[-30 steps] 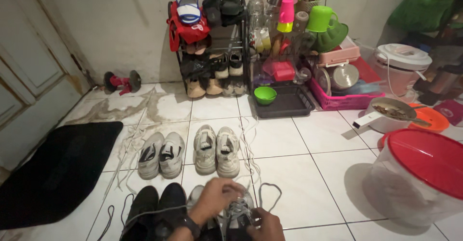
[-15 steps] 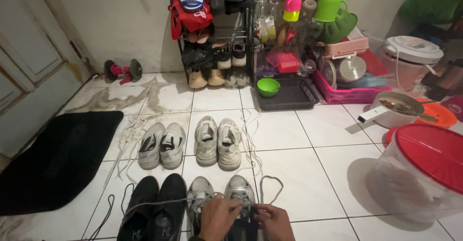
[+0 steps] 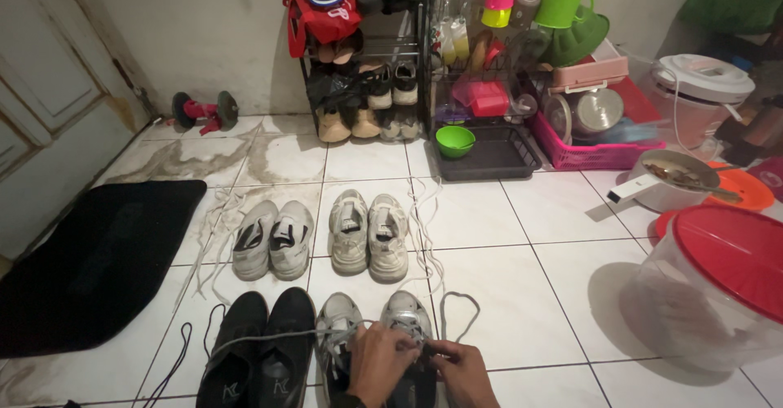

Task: The person sits on the floor and laces a pair of white sneakers, threading the laces through the eyelets and tying them. The person then moves to a pair of black shoes and repeats the lacing process.

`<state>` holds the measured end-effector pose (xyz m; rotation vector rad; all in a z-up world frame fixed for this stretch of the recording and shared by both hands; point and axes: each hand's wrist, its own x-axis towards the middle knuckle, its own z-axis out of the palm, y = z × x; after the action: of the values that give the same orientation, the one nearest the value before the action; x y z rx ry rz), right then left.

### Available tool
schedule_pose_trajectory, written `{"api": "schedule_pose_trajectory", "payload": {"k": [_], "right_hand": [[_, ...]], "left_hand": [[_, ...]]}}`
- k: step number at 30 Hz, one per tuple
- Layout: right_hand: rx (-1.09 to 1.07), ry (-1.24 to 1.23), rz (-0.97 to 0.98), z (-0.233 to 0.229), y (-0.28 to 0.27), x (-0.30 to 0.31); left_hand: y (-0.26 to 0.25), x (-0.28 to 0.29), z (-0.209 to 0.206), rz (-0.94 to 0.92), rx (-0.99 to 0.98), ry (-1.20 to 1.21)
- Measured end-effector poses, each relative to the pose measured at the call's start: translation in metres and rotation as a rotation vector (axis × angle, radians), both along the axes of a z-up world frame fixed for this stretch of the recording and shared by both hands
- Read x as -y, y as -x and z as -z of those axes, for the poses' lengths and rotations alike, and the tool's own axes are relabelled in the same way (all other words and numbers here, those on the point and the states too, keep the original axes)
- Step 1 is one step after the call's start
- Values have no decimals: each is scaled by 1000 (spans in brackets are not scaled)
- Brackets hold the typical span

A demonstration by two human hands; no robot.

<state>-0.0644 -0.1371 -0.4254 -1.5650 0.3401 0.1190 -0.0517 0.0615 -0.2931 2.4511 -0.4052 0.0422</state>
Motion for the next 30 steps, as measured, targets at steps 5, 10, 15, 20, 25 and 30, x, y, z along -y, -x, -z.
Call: {"api": "schedule_pose_trajectory", "payload": {"k": [5, 10, 15, 20, 25, 30], "right_hand": [[6, -76, -29, 7, 0, 4], [-30, -64, -8, 12, -2, 7], [-48, -127, -4, 10, -3, 5], [-107, -147, 25, 8, -3, 7], [-101, -175, 24, 10, -3, 7], [-111, -160, 28, 11, -5, 8]], "left_hand": [[5, 7, 1, 1, 123, 77], [2, 7, 11, -41, 56, 215], [-2, -3, 20, -16, -14, 137], [0, -4, 20, 59, 43, 139], [7, -3, 9, 41, 60, 125], [7, 0, -4, 19, 16, 10]]}}
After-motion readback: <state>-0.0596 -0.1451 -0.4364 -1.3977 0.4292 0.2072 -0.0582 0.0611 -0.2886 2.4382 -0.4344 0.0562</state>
